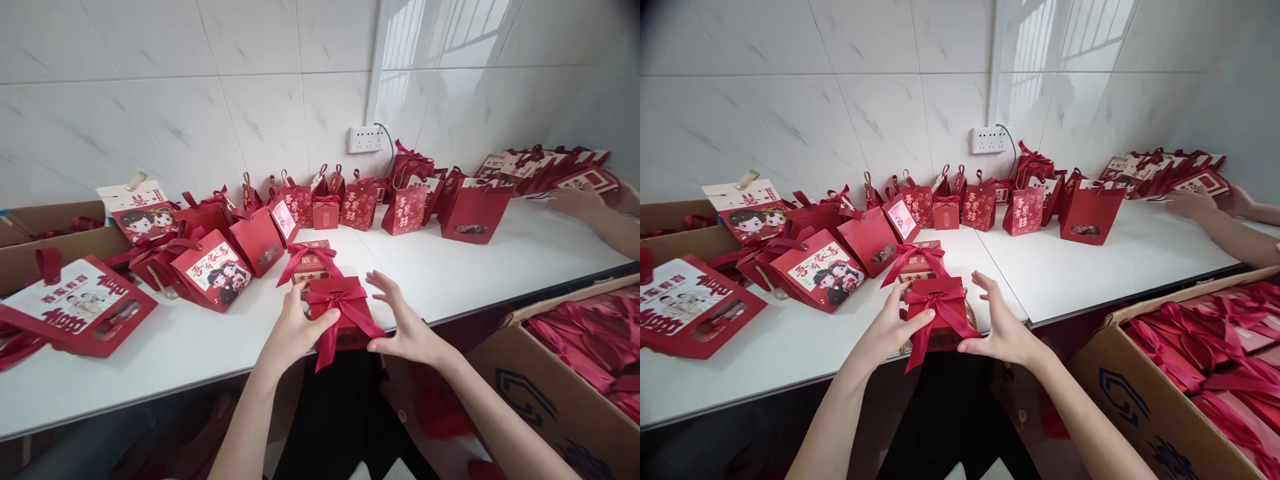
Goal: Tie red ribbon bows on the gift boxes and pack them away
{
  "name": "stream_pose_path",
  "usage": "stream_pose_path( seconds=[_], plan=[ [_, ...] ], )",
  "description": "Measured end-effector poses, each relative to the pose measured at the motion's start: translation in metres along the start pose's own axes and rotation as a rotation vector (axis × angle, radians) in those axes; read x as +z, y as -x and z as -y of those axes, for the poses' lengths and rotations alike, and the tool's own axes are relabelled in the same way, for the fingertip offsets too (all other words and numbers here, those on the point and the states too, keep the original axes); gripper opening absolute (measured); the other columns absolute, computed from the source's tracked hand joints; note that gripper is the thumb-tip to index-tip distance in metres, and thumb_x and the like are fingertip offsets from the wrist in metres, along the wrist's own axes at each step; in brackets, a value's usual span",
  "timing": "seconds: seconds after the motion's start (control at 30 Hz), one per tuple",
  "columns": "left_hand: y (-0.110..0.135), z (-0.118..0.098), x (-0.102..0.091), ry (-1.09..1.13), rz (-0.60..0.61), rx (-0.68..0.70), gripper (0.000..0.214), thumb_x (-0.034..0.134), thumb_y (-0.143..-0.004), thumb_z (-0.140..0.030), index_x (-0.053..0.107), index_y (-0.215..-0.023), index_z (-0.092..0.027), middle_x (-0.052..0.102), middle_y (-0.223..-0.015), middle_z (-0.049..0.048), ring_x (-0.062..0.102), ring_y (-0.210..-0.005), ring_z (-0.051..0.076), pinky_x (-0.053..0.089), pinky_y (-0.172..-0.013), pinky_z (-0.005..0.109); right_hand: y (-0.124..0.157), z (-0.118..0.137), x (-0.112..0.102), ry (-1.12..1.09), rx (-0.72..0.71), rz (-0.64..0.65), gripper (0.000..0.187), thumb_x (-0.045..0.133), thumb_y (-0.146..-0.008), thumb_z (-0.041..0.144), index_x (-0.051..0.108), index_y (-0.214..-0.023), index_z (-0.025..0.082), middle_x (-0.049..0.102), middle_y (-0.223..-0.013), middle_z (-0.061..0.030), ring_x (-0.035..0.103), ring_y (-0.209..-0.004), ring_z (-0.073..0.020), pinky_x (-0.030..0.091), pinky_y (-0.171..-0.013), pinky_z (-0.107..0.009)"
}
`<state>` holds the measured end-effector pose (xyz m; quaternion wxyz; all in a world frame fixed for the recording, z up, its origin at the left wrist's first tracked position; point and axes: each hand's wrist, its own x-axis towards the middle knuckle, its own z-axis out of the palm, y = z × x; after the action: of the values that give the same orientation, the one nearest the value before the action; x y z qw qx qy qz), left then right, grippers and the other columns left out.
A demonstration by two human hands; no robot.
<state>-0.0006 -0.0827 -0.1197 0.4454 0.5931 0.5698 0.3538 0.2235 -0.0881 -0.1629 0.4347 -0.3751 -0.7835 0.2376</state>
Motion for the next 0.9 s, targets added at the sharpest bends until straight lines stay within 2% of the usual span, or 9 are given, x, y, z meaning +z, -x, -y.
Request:
stream_pose_path(
  seconds=[0.07, 0.17, 0.27, 0.37, 0.43, 0.53, 0.67, 0.77, 0.9],
  plan=[
    [0.006, -0.001, 0.000, -0.035, 0.001, -0.018, 0.080, 0.069, -0.068, -0.053, 0.037, -0.135, -0.023, 0.040, -0.136, 0.0148, 0.056, -0.110, 0.029, 0.044, -0.097, 0.043, -0.007, -0.007, 0.004, -0.091, 0.080, 0.150, 0.110, 0.075, -0.069, 0.045, -0.004, -0.145, 0.029, 0.022, -0.147, -0.0196, 0.030, -0.135, -0.0343, 0.037, -0.101, -0.057],
    [0.014, 0.001, -0.002, -0.076, 0.050, -0.020, 0.086, 0.069, -0.068, -0.053, 0.031, -0.139, -0.023, 0.034, -0.138, 0.0145, 0.049, -0.119, 0.030, 0.041, -0.099, 0.041, -0.013, -0.004, 0.012, -0.212, 0.127, 0.205, 0.106, 0.072, -0.074, 0.036, -0.006, -0.145, 0.030, 0.031, -0.142, -0.0185, 0.042, -0.129, -0.0299, 0.041, -0.101, -0.053],
    [0.019, 0.008, -0.008, -0.070, 0.064, 0.057, 0.092, 0.070, -0.066, -0.052, 0.027, -0.141, -0.023, 0.030, -0.141, 0.0138, 0.041, -0.125, 0.030, 0.042, -0.098, 0.040, -0.011, 0.001, 0.014, -0.184, 0.075, 0.144, 0.101, 0.073, -0.072, 0.031, 0.004, -0.146, 0.029, 0.034, -0.141, -0.0167, 0.045, -0.127, -0.0297, 0.041, -0.102, -0.051],
    [0.018, 0.013, -0.015, 0.064, -0.070, 0.096, 0.071, 0.059, -0.074, -0.055, 0.038, -0.134, -0.023, 0.035, -0.140, 0.0122, 0.043, -0.122, 0.028, 0.045, -0.090, 0.038, -0.002, 0.001, 0.011, -0.015, -0.028, 0.030, 0.103, 0.076, -0.067, 0.031, 0.011, -0.146, 0.029, 0.034, -0.141, -0.0159, 0.041, -0.129, -0.0336, 0.041, -0.102, -0.052],
    [0.016, 0.012, -0.015, 0.155, -0.131, 0.092, 0.053, 0.049, -0.079, -0.056, 0.050, -0.119, -0.021, 0.048, -0.129, 0.0110, 0.049, -0.113, 0.026, 0.046, -0.081, 0.035, 0.005, 0.000, 0.007, 0.093, -0.090, -0.037, 0.105, 0.078, -0.065, 0.030, 0.012, -0.147, 0.029, 0.036, -0.140, -0.0158, 0.042, -0.128, -0.0348, 0.043, -0.100, -0.052],
    [0.019, 0.004, -0.006, 0.172, -0.077, 0.150, 0.041, 0.046, -0.082, -0.055, 0.058, -0.092, -0.017, 0.061, -0.097, 0.0068, 0.056, -0.093, 0.021, 0.044, -0.070, 0.028, 0.016, 0.002, 0.000, 0.200, -0.179, -0.109, 0.106, 0.079, -0.064, 0.029, 0.012, -0.147, 0.029, 0.039, -0.137, -0.0159, 0.043, -0.127, -0.0345, 0.043, -0.100, -0.052],
    [0.031, -0.010, 0.012, 0.146, -0.010, 0.294, 0.029, 0.055, -0.081, -0.047, 0.056, -0.083, -0.018, 0.058, -0.078, -0.0003, 0.053, -0.068, 0.012, 0.042, -0.061, 0.023, 0.028, 0.014, -0.013, 0.269, -0.239, -0.176, 0.104, 0.078, -0.066, 0.034, 0.013, -0.147, 0.028, 0.040, -0.136, -0.0165, 0.043, -0.127, -0.0335, 0.044, -0.100, -0.050],
    [0.041, -0.019, 0.026, 0.102, -0.047, 0.447, 0.022, 0.057, -0.083, -0.040, 0.055, -0.078, -0.019, 0.057, -0.074, -0.0017, 0.053, -0.067, 0.011, 0.043, -0.061, 0.022, 0.038, 0.025, -0.023, 0.305, -0.243, -0.224, 0.102, 0.077, -0.068, 0.035, 0.012, -0.147, 0.028, 0.041, -0.136, -0.0166, 0.044, -0.126, -0.0326, 0.046, -0.099, -0.049],
    [0.060, -0.030, 0.048, -0.083, -0.258, 0.931, 0.009, 0.057, -0.086, -0.021, 0.053, -0.079, -0.018, 0.057, -0.074, -0.0006, 0.055, -0.071, 0.011, 0.045, -0.068, 0.024, 0.055, 0.035, -0.031, 0.349, -0.198, -0.288, 0.103, 0.078, -0.068, 0.037, 0.013, -0.147, 0.028, 0.040, -0.137, -0.0161, 0.043, -0.128, -0.0325, 0.044, -0.101, -0.049]
  ],
)
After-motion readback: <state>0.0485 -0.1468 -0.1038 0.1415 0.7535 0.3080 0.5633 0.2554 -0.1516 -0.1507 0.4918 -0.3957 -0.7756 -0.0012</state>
